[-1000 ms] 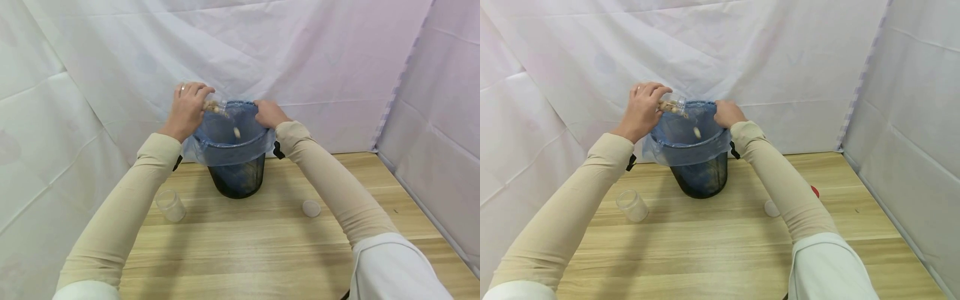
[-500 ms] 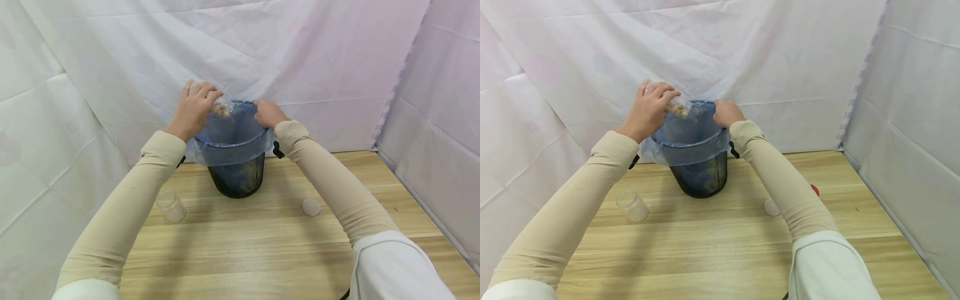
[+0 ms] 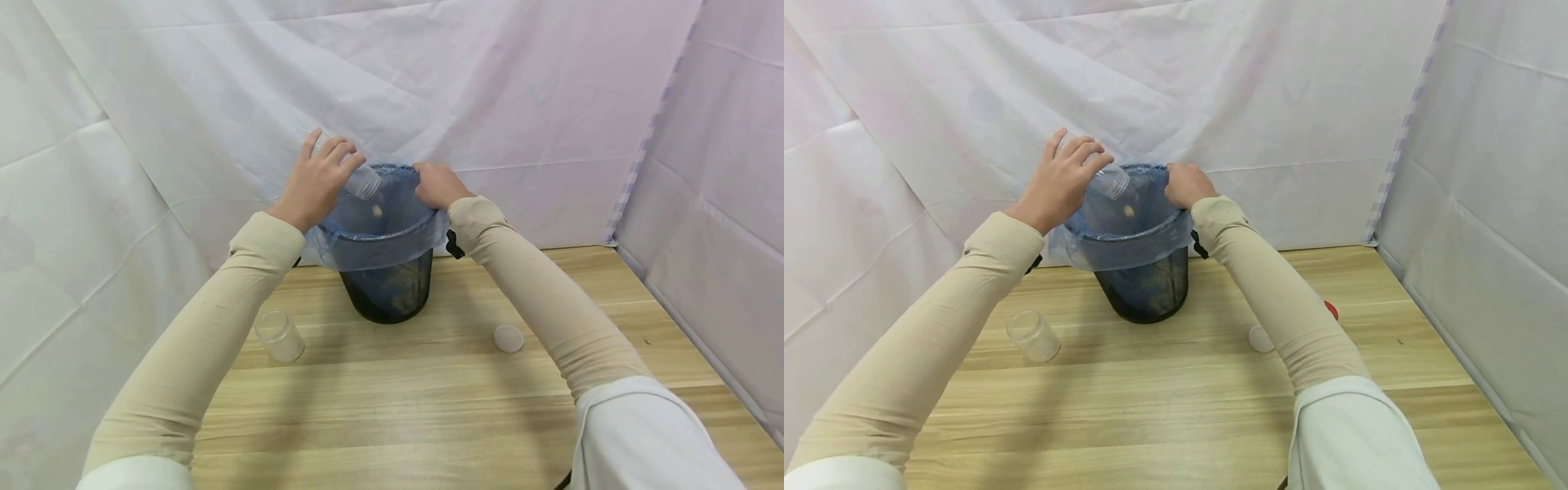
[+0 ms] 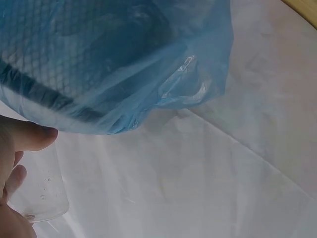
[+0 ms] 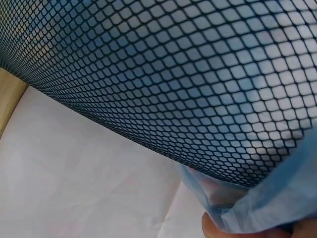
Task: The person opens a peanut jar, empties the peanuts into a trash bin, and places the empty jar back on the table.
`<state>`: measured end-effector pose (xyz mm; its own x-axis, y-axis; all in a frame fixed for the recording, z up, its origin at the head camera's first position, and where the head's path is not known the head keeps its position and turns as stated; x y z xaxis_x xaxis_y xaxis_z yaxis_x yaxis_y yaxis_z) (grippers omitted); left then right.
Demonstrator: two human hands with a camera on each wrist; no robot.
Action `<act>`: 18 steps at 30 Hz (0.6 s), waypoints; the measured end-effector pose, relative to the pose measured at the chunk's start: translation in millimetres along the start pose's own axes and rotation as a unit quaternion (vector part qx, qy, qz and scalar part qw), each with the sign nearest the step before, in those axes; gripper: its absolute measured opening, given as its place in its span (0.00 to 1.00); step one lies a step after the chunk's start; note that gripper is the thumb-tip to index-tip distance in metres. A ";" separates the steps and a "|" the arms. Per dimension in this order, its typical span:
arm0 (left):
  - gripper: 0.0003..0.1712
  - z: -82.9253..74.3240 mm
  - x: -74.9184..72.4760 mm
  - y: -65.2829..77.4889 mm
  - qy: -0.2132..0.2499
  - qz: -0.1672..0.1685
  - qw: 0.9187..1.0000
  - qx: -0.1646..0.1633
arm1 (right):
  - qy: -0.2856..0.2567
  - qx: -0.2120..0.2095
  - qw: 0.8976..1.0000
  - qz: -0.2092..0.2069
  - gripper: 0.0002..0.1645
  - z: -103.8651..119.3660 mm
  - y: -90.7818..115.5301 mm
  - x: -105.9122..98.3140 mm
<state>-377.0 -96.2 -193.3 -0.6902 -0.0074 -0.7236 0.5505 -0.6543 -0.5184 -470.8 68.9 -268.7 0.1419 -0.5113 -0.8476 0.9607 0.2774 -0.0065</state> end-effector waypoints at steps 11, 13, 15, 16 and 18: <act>0.28 12.4 -13.0 2.0 -0.006 -0.002 1.000 -0.015 | 0.015 -0.009 1.000 0.007 0.38 5.7 -1.1 4.0; 0.30 18.7 -16.2 2.2 -0.011 0.000 1.000 -0.029 | 0.018 -0.012 1.000 0.005 0.38 7.1 -1.0 4.3; 0.32 24.5 -19.4 2.4 -0.015 0.001 0.999 -0.043 | 0.022 -0.014 1.000 0.003 0.39 8.1 -1.2 3.9; 0.32 26.7 -20.8 2.6 -0.018 0.001 0.999 -0.049 | 0.025 -0.015 1.000 0.001 0.39 8.5 -1.3 3.4; 0.34 30.2 -22.6 3.1 -0.022 0.002 0.998 -0.059 | 0.026 -0.016 1.000 0.000 0.39 9.2 -1.5 3.0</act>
Point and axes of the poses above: each hand's wrist, its own y-axis away from the middle knuckle, its own x-axis out of the palm, z = x × y, the point moved 9 cm from there along -y, towards the middle knuckle, and after that the axes turned 9 degrees about -y, right-handed, at the moved point
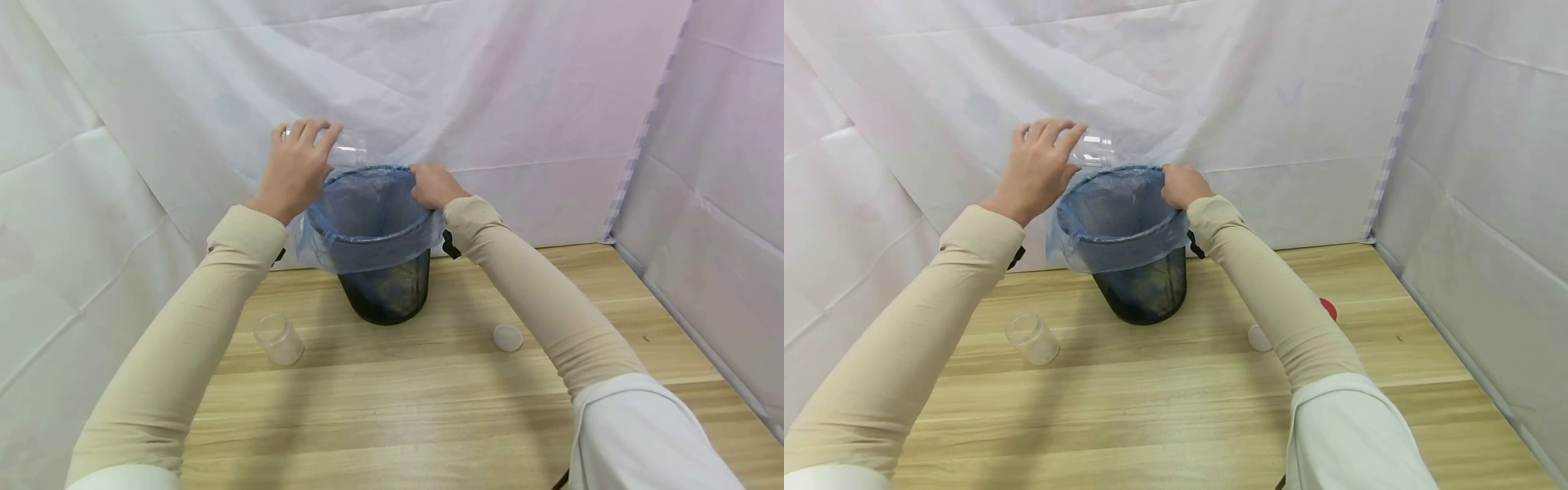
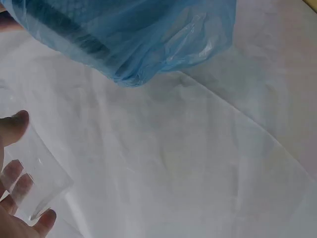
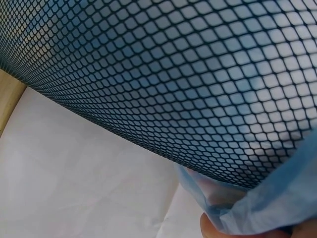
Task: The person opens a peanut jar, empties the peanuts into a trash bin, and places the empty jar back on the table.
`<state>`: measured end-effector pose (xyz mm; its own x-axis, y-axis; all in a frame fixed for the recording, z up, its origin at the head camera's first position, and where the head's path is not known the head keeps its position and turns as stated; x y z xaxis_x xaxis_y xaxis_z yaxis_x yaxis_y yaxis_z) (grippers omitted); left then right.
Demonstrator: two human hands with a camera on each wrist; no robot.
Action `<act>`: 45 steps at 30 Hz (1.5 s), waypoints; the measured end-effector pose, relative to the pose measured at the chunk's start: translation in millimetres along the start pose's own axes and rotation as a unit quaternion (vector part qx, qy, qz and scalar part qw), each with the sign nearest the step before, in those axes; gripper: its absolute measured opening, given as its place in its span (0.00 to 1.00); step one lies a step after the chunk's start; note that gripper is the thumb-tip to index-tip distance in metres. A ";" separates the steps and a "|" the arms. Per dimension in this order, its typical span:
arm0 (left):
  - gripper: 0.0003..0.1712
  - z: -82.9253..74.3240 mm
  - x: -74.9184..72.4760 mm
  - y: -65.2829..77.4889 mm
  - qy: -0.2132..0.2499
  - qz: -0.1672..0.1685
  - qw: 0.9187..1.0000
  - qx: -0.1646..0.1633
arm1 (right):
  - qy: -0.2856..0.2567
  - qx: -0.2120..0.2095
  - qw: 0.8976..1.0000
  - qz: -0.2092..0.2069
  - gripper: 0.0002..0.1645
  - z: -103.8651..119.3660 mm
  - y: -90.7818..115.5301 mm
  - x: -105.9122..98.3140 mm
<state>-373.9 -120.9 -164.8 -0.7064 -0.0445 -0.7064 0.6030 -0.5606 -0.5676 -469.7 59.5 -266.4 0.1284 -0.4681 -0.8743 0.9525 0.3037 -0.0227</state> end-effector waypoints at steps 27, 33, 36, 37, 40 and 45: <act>0.35 -12.2 -1.8 14.1 -0.046 -0.049 0.998 0.013 | -0.006 0.013 1.000 0.017 0.39 5.7 -4.9 5.2; 0.36 -20.2 -3.1 14.9 -0.054 -0.043 0.997 0.022 | -0.007 0.011 1.000 0.016 0.39 6.7 -7.2 6.3; 0.31 -26.7 0.2 19.3 -0.063 -0.041 0.996 0.044 | -0.005 0.009 1.000 0.018 0.39 8.2 -7.8 7.4; 0.31 -28.7 1.0 20.9 -0.068 -0.039 0.996 0.051 | -0.007 0.008 1.000 0.019 0.39 8.8 -7.8 7.9; 0.30 -32.2 2.2 24.4 -0.084 -0.031 0.994 0.064 | -0.008 0.008 1.000 0.023 0.39 10.2 -8.5 9.7; 0.28 -30.6 -0.3 24.2 -0.075 -0.028 0.995 0.058 | -0.019 0.005 0.999 0.033 0.40 8.1 -10.1 9.5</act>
Point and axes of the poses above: each hand's wrist, its own y-axis away from the middle knuckle, its own x-axis out of the palm, z = x × y, the point moved 9 cm from there along -y, towards the middle knuckle, and after that the axes turned 9 degrees about -y, right-handed, at the moved point
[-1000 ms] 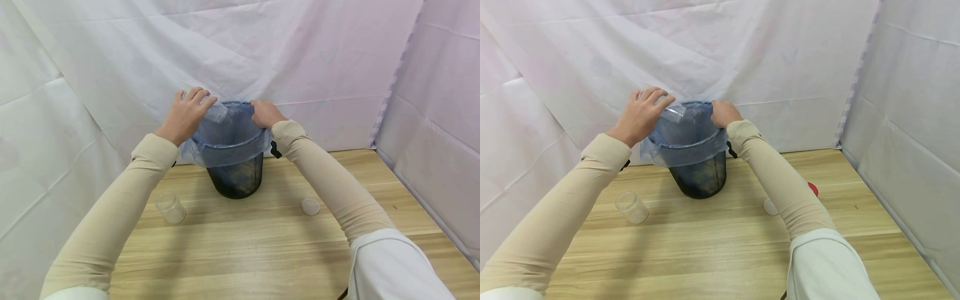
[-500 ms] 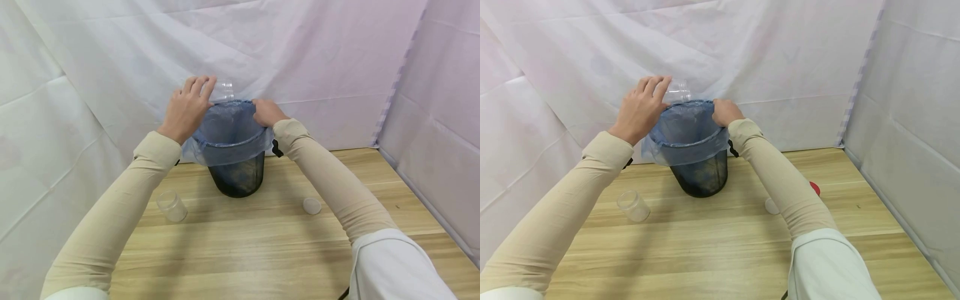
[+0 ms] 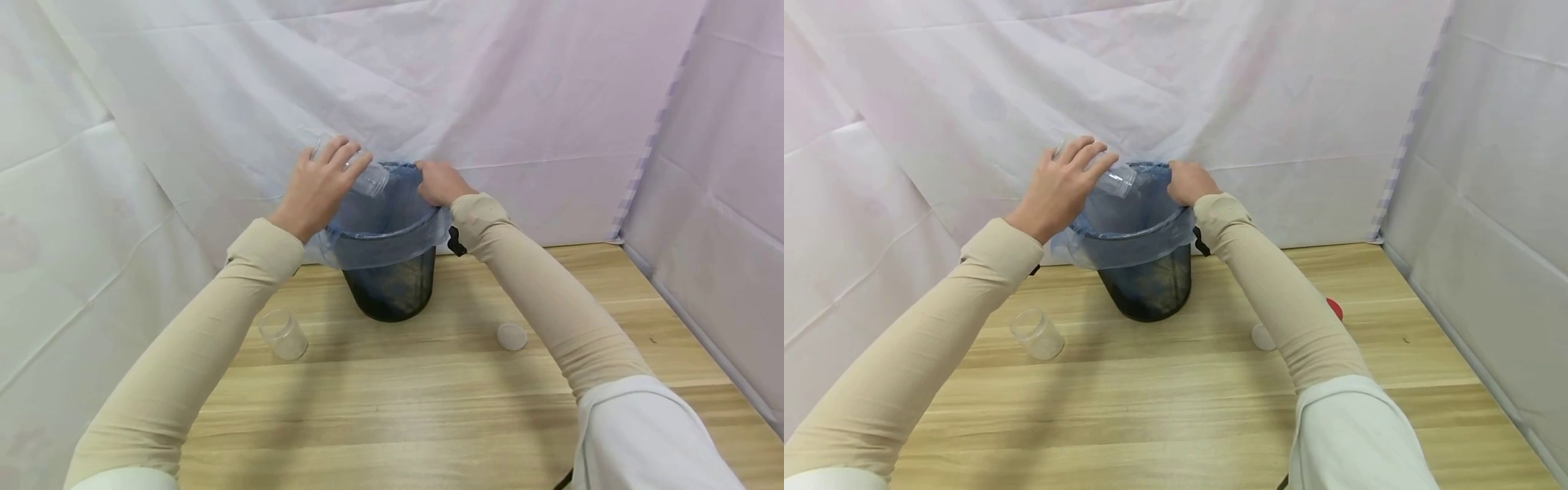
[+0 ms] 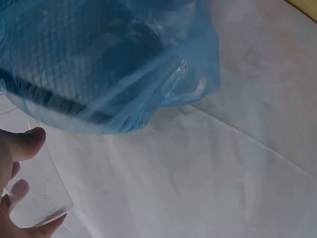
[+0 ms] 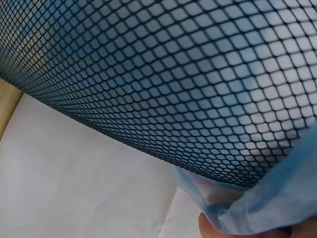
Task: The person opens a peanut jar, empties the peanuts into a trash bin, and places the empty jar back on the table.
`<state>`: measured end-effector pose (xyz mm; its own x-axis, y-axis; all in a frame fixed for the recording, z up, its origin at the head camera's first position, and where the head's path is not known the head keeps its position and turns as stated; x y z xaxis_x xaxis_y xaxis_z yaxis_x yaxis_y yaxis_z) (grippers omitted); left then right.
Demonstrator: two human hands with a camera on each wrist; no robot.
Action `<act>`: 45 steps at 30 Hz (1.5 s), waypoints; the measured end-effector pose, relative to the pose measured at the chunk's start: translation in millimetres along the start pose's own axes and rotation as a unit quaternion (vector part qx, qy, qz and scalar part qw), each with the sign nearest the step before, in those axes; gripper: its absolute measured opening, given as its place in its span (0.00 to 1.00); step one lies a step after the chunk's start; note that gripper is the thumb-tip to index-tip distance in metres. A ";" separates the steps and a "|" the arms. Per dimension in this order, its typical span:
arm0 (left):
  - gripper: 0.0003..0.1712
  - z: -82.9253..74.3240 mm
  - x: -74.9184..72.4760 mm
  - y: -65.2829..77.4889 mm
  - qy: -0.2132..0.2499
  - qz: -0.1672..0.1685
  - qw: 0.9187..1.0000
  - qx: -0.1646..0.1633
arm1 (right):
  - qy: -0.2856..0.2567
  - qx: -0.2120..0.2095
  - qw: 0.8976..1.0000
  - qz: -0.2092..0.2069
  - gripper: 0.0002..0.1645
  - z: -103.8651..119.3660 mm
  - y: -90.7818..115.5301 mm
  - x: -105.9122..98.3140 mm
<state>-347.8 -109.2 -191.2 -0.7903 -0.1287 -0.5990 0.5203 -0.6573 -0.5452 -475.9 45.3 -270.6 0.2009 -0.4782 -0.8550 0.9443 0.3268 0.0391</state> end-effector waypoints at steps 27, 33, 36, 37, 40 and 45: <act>0.37 73.9 -66.4 120.0 0.272 -0.124 0.853 -0.429 | -0.025 -0.060 0.996 -0.062 0.45 -23.5 123.5 -72.9; 0.38 66.0 -43.4 203.4 0.315 -0.144 0.764 -0.543 | -0.051 -0.072 0.990 -0.106 0.43 -50.1 174.7 -39.7; 0.37 57.3 -23.3 242.5 0.336 -0.108 0.714 -0.605 | -0.069 -0.079 0.988 -0.115 0.42 -63.7 196.4 -14.3; 0.37 53.7 -15.5 255.8 0.342 -0.091 0.694 -0.627 | -0.075 -0.082 0.987 -0.117 0.42 -68.3 202.5 -4.7; 0.38 39.4 8.6 291.6 0.361 -0.025 0.644 -0.674 | -0.088 -0.091 0.985 -0.119 0.42 -77.7 218.2 24.8; 0.41 11.4 39.7 339.2 0.379 0.053 0.602 -0.701 | -0.112 -0.100 0.981 -0.119 0.43 -84.3 239.0 66.6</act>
Point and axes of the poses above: each hand's wrist, its own y-axis away from the middle knuckle, its own x-axis out of the palm, z = x × y, the point moved 9 cm from there along -y, towards the middle knuckle, and after that the axes turned 9 degrees about -y, right-handed, at the moved point
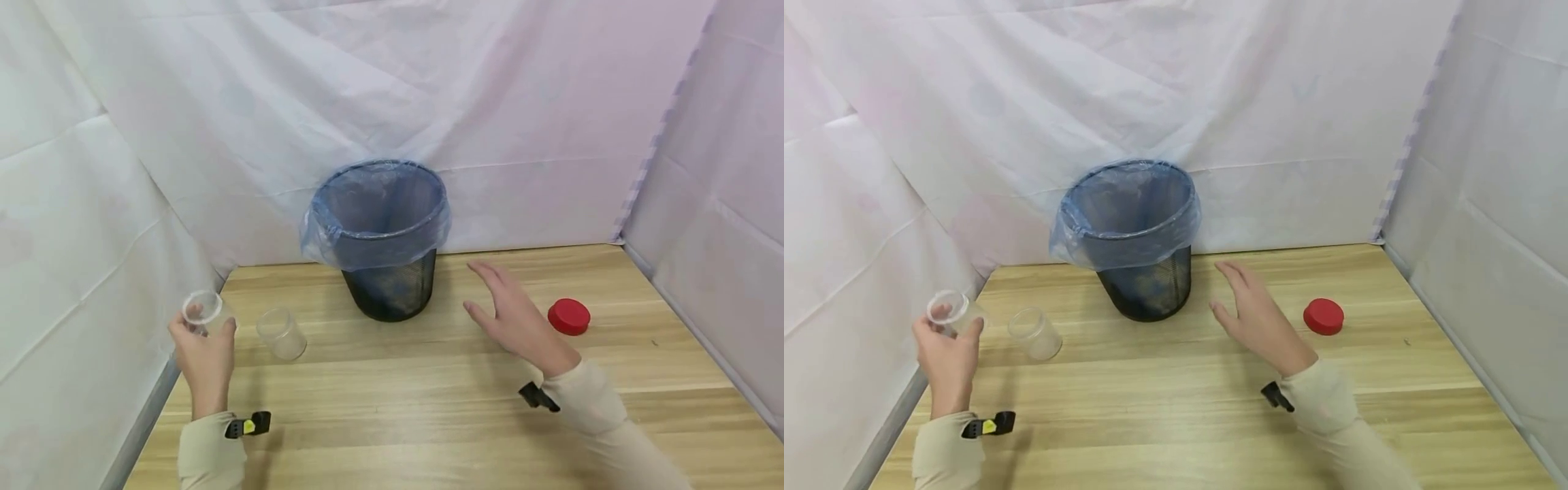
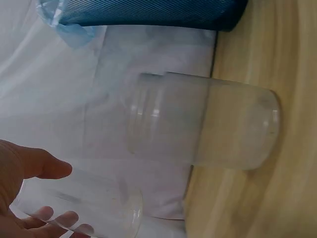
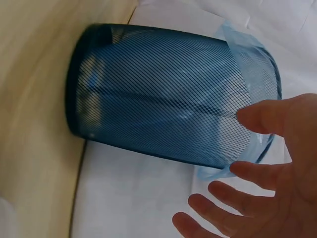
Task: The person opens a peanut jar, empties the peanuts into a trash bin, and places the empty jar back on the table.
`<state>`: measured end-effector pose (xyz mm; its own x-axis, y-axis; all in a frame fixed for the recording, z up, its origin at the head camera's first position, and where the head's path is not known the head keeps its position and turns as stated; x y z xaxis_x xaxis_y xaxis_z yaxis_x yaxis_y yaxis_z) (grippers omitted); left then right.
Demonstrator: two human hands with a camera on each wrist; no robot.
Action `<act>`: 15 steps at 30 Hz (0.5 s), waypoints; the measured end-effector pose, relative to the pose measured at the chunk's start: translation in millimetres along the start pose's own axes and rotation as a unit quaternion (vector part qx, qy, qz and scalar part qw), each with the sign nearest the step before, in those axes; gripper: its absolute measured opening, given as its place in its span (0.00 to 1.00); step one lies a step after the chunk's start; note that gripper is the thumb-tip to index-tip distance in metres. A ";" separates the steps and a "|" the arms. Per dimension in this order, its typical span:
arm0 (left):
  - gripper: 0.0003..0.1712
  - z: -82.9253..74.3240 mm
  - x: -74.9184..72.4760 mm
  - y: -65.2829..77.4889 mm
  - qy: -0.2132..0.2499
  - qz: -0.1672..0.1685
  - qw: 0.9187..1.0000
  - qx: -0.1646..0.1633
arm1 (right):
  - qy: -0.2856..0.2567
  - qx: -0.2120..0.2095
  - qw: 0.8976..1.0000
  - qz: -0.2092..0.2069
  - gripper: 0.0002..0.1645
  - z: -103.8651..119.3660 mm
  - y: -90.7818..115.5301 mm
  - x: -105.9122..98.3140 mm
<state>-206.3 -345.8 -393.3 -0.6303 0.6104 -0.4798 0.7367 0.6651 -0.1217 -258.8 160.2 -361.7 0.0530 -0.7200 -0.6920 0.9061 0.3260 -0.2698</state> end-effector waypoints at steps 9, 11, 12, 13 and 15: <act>0.46 57.0 16.9 19.6 -0.059 0.057 0.996 -0.034 | -0.019 0.009 1.000 -0.009 0.42 -11.3 36.7 28.1; 0.47 62.6 20.1 21.1 -0.073 0.074 0.994 -0.041 | -0.015 0.011 1.000 -0.014 0.41 -14.0 40.6 28.7; 0.47 64.8 20.9 21.3 -0.077 0.080 0.993 -0.045 | -0.014 0.013 1.000 -0.015 0.41 -15.1 42.1 28.7; 0.47 66.2 21.0 21.1 -0.083 0.083 0.992 -0.046 | -0.013 0.014 1.000 -0.017 0.41 -16.2 43.4 28.7; 0.49 68.8 20.7 19.9 -0.097 0.093 0.990 -0.048 | -0.011 0.017 1.000 -0.017 0.41 -18.2 45.6 28.3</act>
<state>-187.9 -349.5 -465.4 -0.4195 0.6385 -0.6452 0.8038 0.5916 0.0629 -223.7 165.9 -405.8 0.0301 -0.7440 -0.6676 0.9211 0.2800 -0.2705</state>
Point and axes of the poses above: each hand's wrist, its own y-axis away from the middle knuckle, its own x-axis out of the palm, z = x × y, the point moved 9 cm from there along -y, towards the middle knuckle, and after that the axes turned 9 degrees about -y, right-handed, at the moved point
